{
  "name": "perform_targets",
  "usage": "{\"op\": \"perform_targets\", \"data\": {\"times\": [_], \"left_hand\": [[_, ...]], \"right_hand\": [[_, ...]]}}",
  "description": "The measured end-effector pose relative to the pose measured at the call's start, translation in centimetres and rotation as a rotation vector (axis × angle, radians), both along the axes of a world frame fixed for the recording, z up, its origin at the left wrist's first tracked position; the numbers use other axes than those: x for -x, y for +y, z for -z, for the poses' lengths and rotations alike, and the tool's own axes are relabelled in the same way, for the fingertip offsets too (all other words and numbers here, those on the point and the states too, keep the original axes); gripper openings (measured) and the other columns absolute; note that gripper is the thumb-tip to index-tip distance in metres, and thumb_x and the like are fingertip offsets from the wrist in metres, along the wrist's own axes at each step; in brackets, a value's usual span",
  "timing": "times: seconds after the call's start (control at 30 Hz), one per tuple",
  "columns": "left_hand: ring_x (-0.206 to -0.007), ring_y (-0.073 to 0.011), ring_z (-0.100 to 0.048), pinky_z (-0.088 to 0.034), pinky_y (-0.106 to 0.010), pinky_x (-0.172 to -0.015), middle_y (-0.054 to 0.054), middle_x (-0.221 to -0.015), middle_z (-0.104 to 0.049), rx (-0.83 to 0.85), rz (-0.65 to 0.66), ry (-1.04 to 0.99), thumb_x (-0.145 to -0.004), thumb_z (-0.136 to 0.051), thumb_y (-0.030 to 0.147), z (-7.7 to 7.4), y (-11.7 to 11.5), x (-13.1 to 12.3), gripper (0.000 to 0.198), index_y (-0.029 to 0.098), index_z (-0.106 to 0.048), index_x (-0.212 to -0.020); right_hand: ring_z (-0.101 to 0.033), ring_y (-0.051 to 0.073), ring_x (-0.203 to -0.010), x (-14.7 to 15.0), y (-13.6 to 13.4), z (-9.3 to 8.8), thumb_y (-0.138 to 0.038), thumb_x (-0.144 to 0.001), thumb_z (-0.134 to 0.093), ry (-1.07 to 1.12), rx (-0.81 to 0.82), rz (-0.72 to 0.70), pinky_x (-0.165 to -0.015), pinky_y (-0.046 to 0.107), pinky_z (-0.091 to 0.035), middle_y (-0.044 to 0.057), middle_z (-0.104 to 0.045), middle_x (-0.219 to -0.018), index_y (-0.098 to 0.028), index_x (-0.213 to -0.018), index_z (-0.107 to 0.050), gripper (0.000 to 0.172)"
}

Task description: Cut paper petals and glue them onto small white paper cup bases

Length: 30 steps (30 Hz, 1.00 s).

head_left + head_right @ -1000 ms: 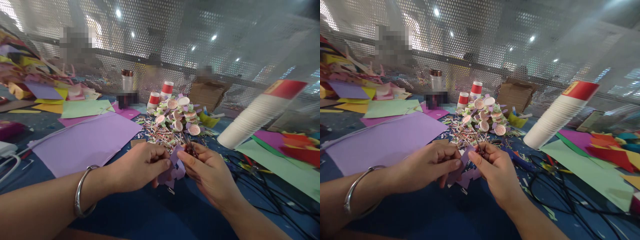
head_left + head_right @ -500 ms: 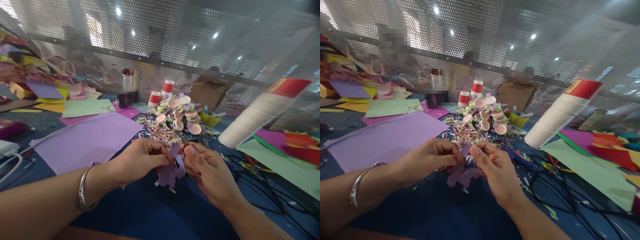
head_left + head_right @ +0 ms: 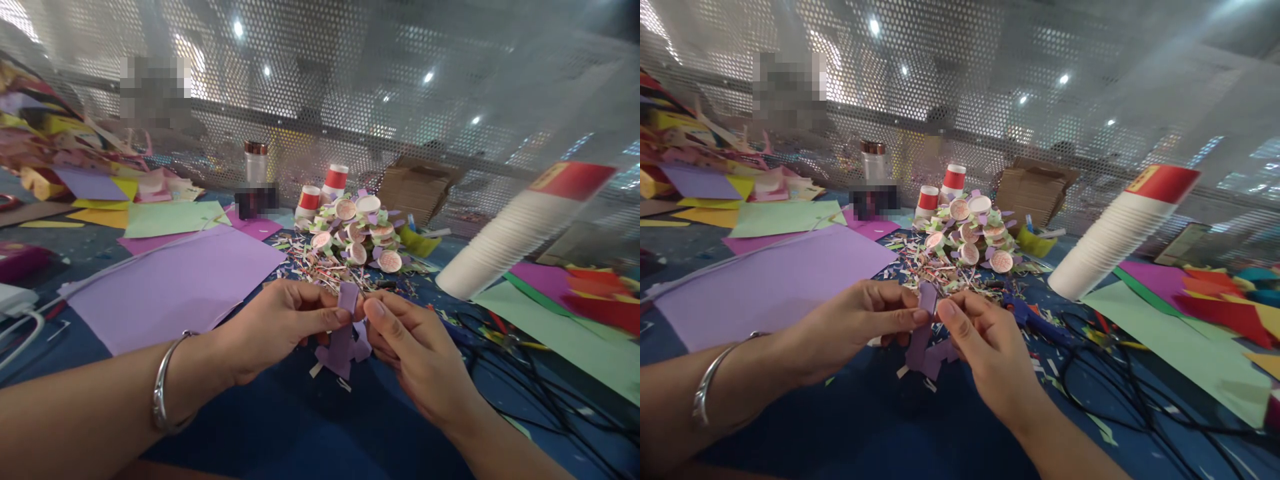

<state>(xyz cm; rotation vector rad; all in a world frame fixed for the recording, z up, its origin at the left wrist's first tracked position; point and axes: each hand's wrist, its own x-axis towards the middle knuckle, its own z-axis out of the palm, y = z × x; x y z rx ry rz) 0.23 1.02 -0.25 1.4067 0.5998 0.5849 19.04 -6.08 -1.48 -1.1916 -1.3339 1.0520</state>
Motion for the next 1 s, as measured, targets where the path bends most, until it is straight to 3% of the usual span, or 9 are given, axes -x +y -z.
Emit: {"op": "perform_targets", "data": {"times": [0.17,0.33,0.6,0.83,1.0], "left_hand": [[-0.061,-0.0081,-0.048,-0.034,-0.023,-0.058,0.003,-0.064,-0.057,0.016,0.016,-0.028,-0.087,-0.072,0.035,-0.31,-0.37,0.0,0.026,0.015,-0.065,-0.072],[-0.058,-0.0079,-0.046,-0.031,-0.022,-0.054,0.003,-0.061,-0.056,0.073,0.026,-0.035,-0.081,-0.078,0.044,-0.24,-0.43,-0.13,0.034,0.014,-0.065,-0.069],[-0.055,-0.0077,-0.052,-0.03,-0.021,-0.052,0.003,-0.057,-0.06,0.222,0.051,-0.057,-0.072,-0.086,0.047,-0.17,-0.68,-0.36,0.039,0.014,-0.066,-0.066],[-0.06,-0.0091,-0.051,-0.037,-0.023,-0.06,0.001,-0.061,-0.062,0.203,0.017,-0.087,-0.069,-0.087,0.048,-0.17,-0.58,-0.42,0.04,0.013,-0.068,-0.066],[-0.065,-0.0112,-0.052,-0.041,-0.027,-0.068,0.0,-0.064,-0.061,0.133,0.044,-0.094,-0.075,-0.083,0.048,-0.44,-0.69,-0.32,0.04,0.014,-0.064,-0.067]], "right_hand": [[-0.017,0.007,-0.047,0.17,-0.13,-0.26,-0.053,-0.097,-0.062,-0.009,-0.004,-0.042,-0.041,0.025,-0.013,-0.01,-0.024,-0.057,-0.021,-0.084,-0.064,0.035],[-0.018,0.006,-0.046,0.39,-0.06,-0.39,-0.051,-0.098,-0.061,0.007,-0.016,-0.063,-0.04,0.024,-0.014,-0.01,-0.025,-0.056,-0.021,-0.083,-0.064,0.034],[-0.032,0.008,-0.052,0.74,-0.28,-0.63,-0.05,-0.098,-0.06,-0.043,-0.052,-0.02,-0.043,0.023,-0.024,-0.005,-0.041,-0.064,-0.02,-0.076,-0.061,0.037],[-0.021,0.008,-0.049,0.97,-0.5,-0.76,-0.053,-0.097,-0.06,-0.057,-0.027,0.031,-0.041,0.024,-0.017,-0.007,-0.031,-0.061,-0.021,-0.069,-0.051,0.044],[-0.028,0.009,-0.051,0.84,-0.4,-0.52,-0.054,-0.097,-0.06,-0.055,-0.027,0.046,-0.043,0.024,-0.022,-0.007,-0.032,-0.061,-0.021,-0.069,-0.049,0.044]]}}
